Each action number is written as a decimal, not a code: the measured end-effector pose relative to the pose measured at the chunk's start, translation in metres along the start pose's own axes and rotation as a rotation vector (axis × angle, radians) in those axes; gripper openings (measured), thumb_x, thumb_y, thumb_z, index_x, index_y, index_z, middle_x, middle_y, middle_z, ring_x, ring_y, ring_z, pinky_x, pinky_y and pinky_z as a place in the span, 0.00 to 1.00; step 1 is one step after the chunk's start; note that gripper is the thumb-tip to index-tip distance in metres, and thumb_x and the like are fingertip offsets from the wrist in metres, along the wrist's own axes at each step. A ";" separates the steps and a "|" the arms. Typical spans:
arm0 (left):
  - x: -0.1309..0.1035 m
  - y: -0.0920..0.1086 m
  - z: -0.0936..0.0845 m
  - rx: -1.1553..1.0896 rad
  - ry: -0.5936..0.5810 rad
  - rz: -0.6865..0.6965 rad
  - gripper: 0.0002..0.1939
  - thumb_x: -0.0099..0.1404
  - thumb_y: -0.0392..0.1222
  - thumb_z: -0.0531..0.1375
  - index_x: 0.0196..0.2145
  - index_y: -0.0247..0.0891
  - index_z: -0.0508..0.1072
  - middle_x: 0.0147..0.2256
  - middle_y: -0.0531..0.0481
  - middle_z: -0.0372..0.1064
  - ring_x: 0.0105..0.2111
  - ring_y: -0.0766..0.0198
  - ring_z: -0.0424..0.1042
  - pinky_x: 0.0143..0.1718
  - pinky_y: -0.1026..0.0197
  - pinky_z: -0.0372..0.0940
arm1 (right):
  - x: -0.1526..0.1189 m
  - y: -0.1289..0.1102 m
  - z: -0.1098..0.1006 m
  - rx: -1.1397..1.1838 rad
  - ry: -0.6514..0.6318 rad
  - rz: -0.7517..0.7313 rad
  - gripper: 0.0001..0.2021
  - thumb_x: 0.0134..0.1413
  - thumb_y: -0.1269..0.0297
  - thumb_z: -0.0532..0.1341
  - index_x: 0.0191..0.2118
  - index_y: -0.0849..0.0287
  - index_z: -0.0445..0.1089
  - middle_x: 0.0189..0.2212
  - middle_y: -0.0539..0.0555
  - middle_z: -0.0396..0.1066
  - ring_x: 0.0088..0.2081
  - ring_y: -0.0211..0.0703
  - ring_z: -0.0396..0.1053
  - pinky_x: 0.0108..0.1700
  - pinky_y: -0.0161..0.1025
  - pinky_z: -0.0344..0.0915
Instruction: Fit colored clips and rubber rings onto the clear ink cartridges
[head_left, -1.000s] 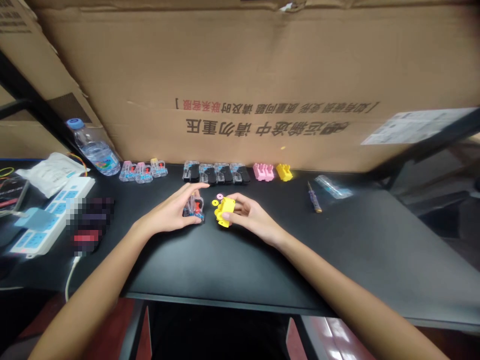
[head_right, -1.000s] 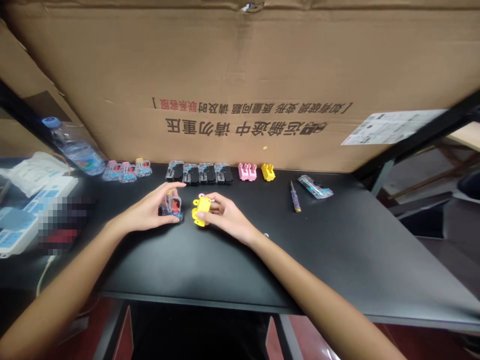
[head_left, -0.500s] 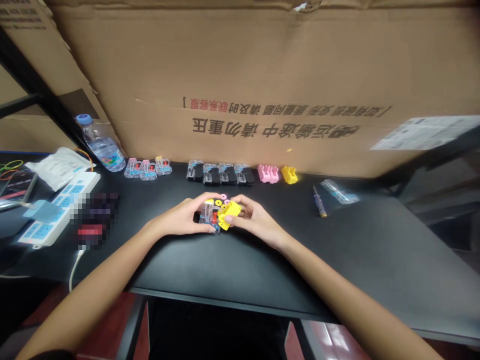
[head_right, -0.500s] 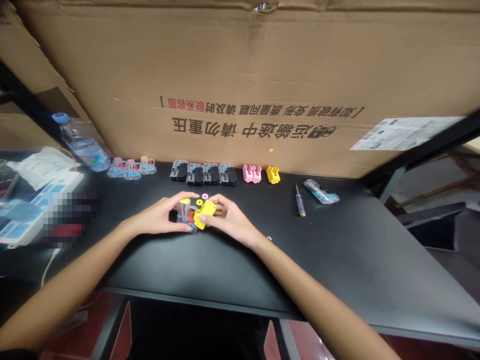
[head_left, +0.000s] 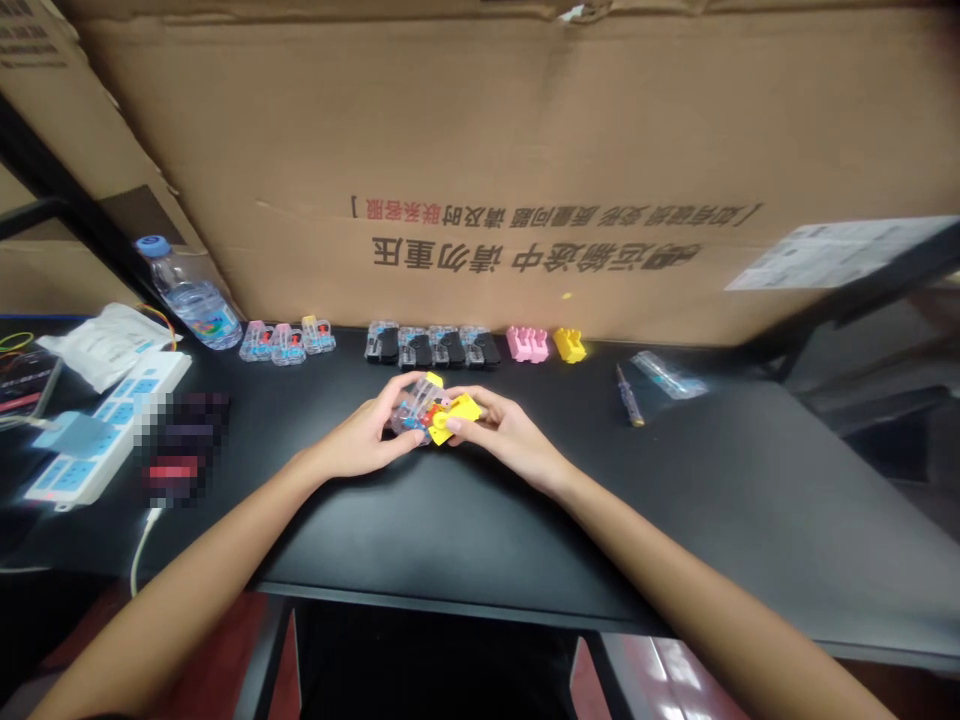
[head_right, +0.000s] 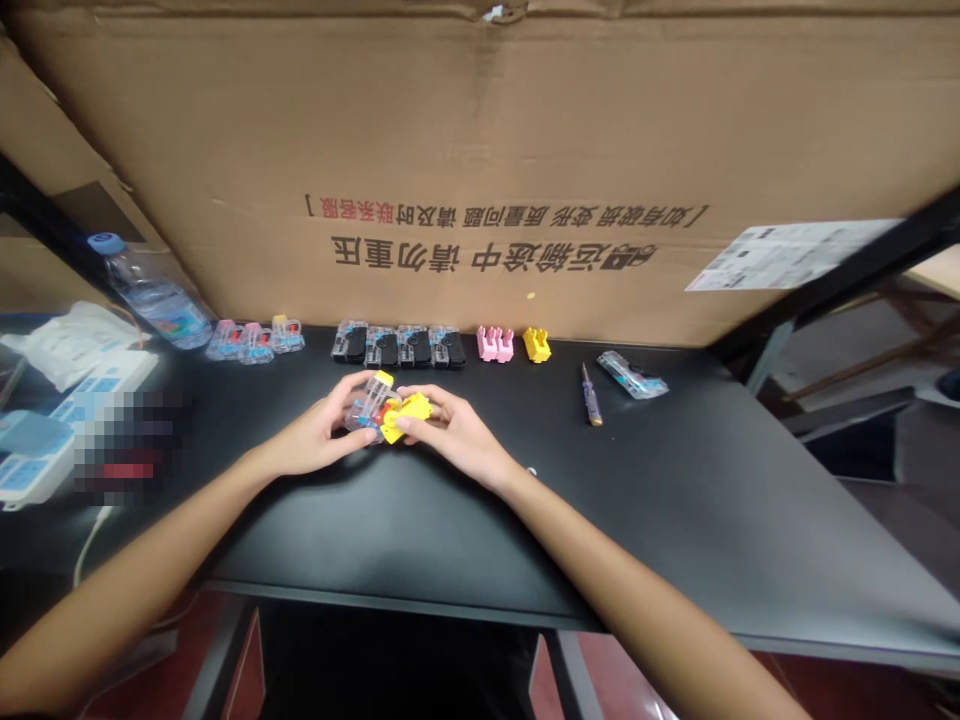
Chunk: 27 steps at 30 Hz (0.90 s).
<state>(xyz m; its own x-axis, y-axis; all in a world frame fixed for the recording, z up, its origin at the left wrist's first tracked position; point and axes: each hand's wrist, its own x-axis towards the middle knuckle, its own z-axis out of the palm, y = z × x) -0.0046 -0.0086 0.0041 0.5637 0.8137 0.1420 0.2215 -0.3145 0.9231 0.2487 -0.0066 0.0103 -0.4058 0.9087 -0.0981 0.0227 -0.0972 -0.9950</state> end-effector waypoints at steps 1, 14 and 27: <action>0.001 0.000 0.001 -0.035 0.013 -0.011 0.36 0.73 0.44 0.63 0.73 0.45 0.54 0.60 0.36 0.73 0.51 0.50 0.81 0.53 0.45 0.77 | 0.000 0.000 0.000 0.004 0.012 -0.007 0.26 0.54 0.50 0.76 0.55 0.55 0.76 0.46 0.56 0.82 0.44 0.49 0.80 0.52 0.51 0.79; 0.008 -0.015 0.019 -0.194 0.126 -0.106 0.30 0.68 0.48 0.69 0.64 0.40 0.68 0.58 0.38 0.78 0.50 0.51 0.83 0.57 0.44 0.76 | 0.001 0.008 0.003 0.000 0.100 -0.025 0.21 0.55 0.46 0.75 0.45 0.58 0.82 0.43 0.57 0.83 0.39 0.47 0.79 0.50 0.51 0.80; 0.010 -0.022 0.019 -0.305 0.167 -0.137 0.34 0.64 0.49 0.73 0.64 0.40 0.69 0.54 0.39 0.81 0.48 0.50 0.84 0.56 0.43 0.76 | 0.001 0.013 0.006 -0.019 0.133 -0.054 0.23 0.55 0.44 0.75 0.47 0.58 0.82 0.43 0.57 0.84 0.44 0.51 0.80 0.56 0.52 0.76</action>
<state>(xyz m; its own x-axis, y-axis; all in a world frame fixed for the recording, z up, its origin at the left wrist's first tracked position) 0.0112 -0.0022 -0.0218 0.4019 0.9147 0.0427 0.0242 -0.0573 0.9981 0.2433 -0.0094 -0.0028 -0.2826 0.9582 -0.0446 0.0220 -0.0401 -0.9990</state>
